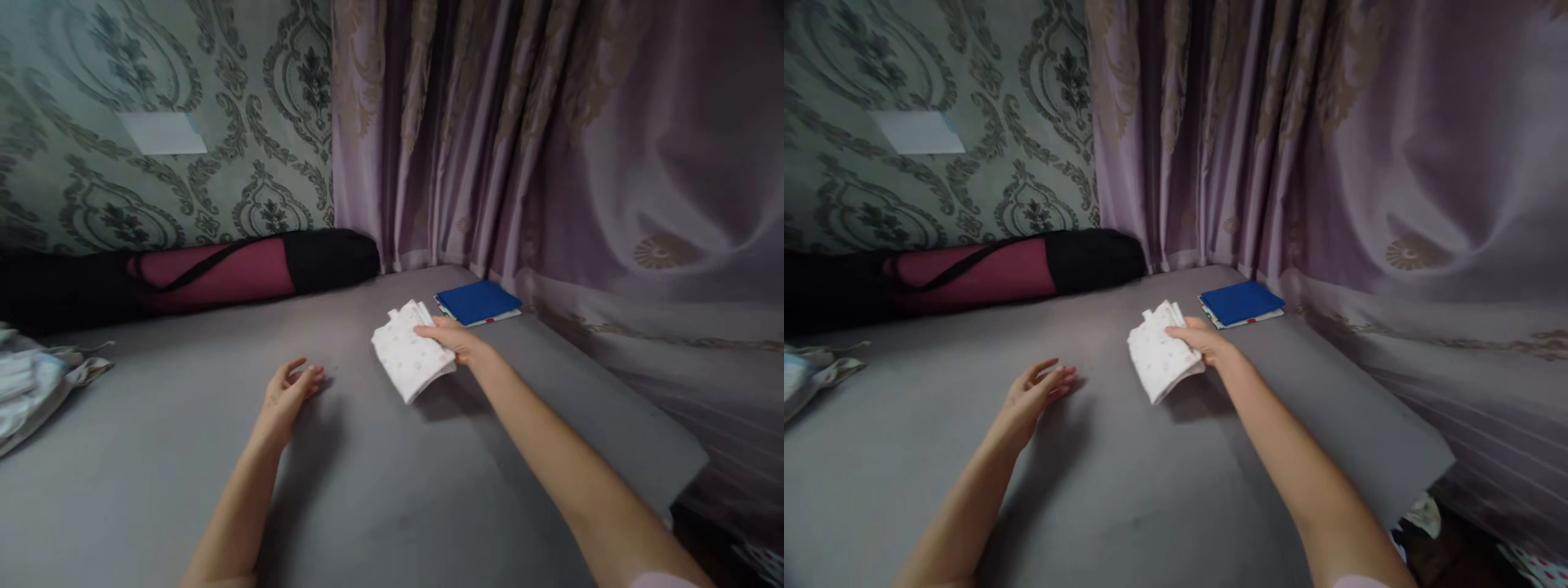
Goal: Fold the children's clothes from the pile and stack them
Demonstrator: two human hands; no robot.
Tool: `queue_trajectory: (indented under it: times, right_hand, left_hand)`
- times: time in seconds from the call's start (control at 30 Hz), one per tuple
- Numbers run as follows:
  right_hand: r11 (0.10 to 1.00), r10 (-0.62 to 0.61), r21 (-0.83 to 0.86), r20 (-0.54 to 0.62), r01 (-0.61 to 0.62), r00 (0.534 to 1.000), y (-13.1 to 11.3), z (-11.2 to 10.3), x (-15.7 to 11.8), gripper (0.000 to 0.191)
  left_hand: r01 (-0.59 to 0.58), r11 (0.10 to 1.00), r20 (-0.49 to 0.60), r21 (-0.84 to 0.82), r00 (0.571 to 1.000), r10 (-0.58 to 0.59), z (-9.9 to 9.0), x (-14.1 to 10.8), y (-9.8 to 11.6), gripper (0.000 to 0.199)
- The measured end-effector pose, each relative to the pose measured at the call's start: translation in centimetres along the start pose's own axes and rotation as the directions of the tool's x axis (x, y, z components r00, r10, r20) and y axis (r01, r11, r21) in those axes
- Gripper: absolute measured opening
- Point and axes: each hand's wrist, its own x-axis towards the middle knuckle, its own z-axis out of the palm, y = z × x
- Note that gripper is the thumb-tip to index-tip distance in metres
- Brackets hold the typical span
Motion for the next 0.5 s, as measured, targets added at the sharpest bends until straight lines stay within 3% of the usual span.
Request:
queue_trajectory:
  times: [0.07, 0.13, 0.27, 0.37, 0.5]
  right_hand:
    - [1.000, -0.018, -0.023, -0.096, 0.016, 0.995, -1.7, -2.9, -0.1, 0.016]
    - [0.998, -0.047, -0.046, -0.196, 0.039, 0.980, -3.5, -5.7, -0.1, 0.016]
    - [0.988, -0.114, -0.140, -0.375, 0.066, 0.920, -7.0, -10.7, 0.0, 0.017]
    - [0.965, -0.185, -0.250, -0.452, 0.075, 0.873, -8.8, -13.6, 0.3, 0.018]
    - [0.955, -0.196, -0.295, -0.543, 0.033, 0.816, -9.4, -16.1, 1.8, 0.022]
  left_hand:
    - [-0.100, 0.973, -0.035, 0.207, 0.993, 0.109, -0.3, 0.8, -0.9, 0.044]
    - [-0.203, 0.877, -0.018, 0.436, 0.972, 0.234, -0.4, 1.4, -1.7, 0.045]
    - [-0.342, 0.476, 0.139, 0.810, 0.901, 0.411, -0.4, 1.5, -3.0, 0.049]
    - [-0.296, 0.270, 0.193, 0.916, 0.917, 0.349, -0.2, 1.2, -3.6, 0.051]
    - [-0.233, 0.160, 0.192, 0.959, 0.952, 0.239, 0.2, 1.1, -3.6, 0.052]
